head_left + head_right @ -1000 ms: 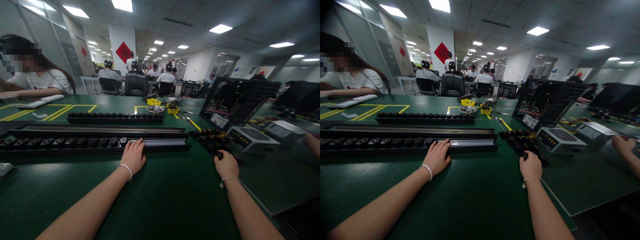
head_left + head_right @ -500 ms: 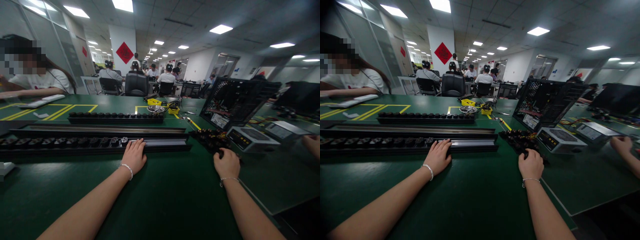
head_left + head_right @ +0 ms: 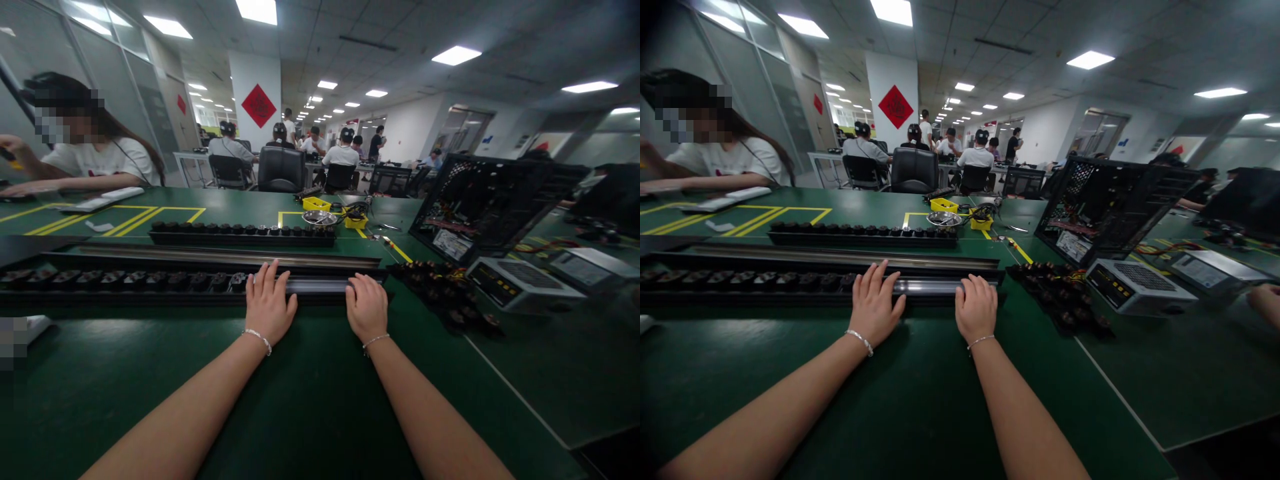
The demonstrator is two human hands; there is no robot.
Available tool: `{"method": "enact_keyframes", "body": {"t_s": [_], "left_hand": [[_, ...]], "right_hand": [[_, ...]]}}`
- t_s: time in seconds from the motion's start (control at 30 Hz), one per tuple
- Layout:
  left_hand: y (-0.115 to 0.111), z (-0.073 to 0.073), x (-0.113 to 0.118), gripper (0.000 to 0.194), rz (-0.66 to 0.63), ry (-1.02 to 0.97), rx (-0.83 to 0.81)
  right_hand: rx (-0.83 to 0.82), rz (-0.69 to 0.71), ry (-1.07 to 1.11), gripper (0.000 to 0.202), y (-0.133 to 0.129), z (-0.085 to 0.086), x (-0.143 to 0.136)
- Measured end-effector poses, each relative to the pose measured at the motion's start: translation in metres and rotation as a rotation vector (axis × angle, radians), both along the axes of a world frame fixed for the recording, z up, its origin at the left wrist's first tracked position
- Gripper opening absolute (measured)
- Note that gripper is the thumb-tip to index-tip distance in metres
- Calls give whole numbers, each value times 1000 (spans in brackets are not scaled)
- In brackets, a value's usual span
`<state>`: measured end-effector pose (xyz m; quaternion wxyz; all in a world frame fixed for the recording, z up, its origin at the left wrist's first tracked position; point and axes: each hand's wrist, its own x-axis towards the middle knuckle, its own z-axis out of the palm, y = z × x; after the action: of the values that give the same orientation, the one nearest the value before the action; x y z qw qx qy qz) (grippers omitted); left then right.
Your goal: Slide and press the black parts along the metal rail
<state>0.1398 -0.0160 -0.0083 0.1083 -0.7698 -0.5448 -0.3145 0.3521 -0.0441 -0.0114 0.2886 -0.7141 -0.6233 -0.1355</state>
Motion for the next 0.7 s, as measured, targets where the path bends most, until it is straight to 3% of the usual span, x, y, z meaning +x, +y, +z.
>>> {"method": "enact_keyframes", "body": {"t_s": [0.17,0.7], "left_hand": [[8,-5,-6,53,167,-66,-56],[8,-8,-3,50,155,43,-85]], "right_hand": [[-142,18,-30,45,2,-7,5],[-201,17,18,44,0,-1,9]]}}
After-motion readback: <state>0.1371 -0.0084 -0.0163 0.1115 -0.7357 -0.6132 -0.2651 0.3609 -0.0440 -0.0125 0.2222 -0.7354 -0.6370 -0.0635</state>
